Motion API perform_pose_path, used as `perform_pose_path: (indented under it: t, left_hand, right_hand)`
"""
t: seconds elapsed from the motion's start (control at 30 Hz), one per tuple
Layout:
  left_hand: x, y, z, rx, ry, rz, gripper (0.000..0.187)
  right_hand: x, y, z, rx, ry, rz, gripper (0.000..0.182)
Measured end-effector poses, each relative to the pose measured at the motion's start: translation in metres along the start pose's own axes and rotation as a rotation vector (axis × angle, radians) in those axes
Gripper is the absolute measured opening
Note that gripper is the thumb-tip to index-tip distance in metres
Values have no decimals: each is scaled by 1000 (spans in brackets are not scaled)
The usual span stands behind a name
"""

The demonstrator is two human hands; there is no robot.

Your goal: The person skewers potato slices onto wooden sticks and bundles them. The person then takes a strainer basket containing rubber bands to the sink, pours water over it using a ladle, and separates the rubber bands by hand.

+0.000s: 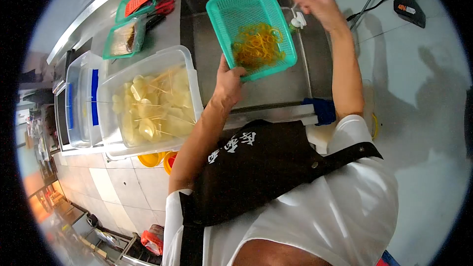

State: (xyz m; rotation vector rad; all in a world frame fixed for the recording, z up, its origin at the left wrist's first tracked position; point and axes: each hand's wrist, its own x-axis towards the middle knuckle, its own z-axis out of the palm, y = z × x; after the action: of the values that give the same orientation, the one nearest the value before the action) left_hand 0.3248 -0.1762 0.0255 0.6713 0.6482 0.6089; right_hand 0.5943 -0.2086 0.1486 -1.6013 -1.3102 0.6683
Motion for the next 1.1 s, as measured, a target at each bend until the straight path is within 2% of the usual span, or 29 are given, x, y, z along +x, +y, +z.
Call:
perform_pose_path:
  t: [0.07,0.1,0.13,0.17,0.2,0.23,0.33,0.37,0.43,0.47,0.53,0.6,0.63,0.73,0.83,0.93,1.0,1.1]
  left_hand:
    - [-5,7,6,-26,43,0,66]
    - [0,4,0,-38,-22,38,66]
    - [1,-1,-3,-25,-13,41,67]
    - [3,-3,-6,-11,-5,50,67]
    - [8,0,-7,4,2,67,67]
    - [7,3,-6,18,18,55,67]
    - [1,5,0,48,50,17,66]
    - [0,5,2,65,42,9,66]
    - [4,9,3,74,34,49,65]
    - [7,1,3,59,31,83,63]
    - [10,-7,-2,53,44,99,61]
    - [10,-9,-3,74,68,54,59]
    - [6,-7,0,71,23,148,62]
    - [-4,0,-3,237,51,-227,53]
    - [6,-31,-34,926,-269,-144,53]
    - [-9,-33,-39,1254,-317,92,43]
    - [-17,-31,-42,1287,-281,131,39]
    - [-25,-26,-49,1302,-226,169,36]
  right_hand:
    - [0,59,-40,427,-125,45,22]
    - [-3,99,-47,643,-188,66,23]
    - [-17,150,-38,-24,-277,115,24]
    - [-29,138,-21,-714,-314,250,27]
    - [-41,123,-3,-1400,-492,369,32]
    - [-38,136,0,-1295,-386,502,45]
    - [-52,138,-8,-281,-55,270,52]
    - [-53,103,-1,-235,-80,153,48]
    - [-53,59,15,-125,-243,312,43]
    - [-51,48,23,-81,-333,385,41]
    - [-52,70,54,-242,-347,391,34]
    - [-41,68,65,-213,-229,442,32]
    - [-34,67,67,-199,-167,471,32]
    - [8,72,74,-169,-125,365,28]
    - [50,72,117,-91,-122,419,22]
    - [93,78,174,-13,-210,484,20]
    - [118,101,220,-48,-222,515,22]
    - [128,87,263,-86,-278,517,28]
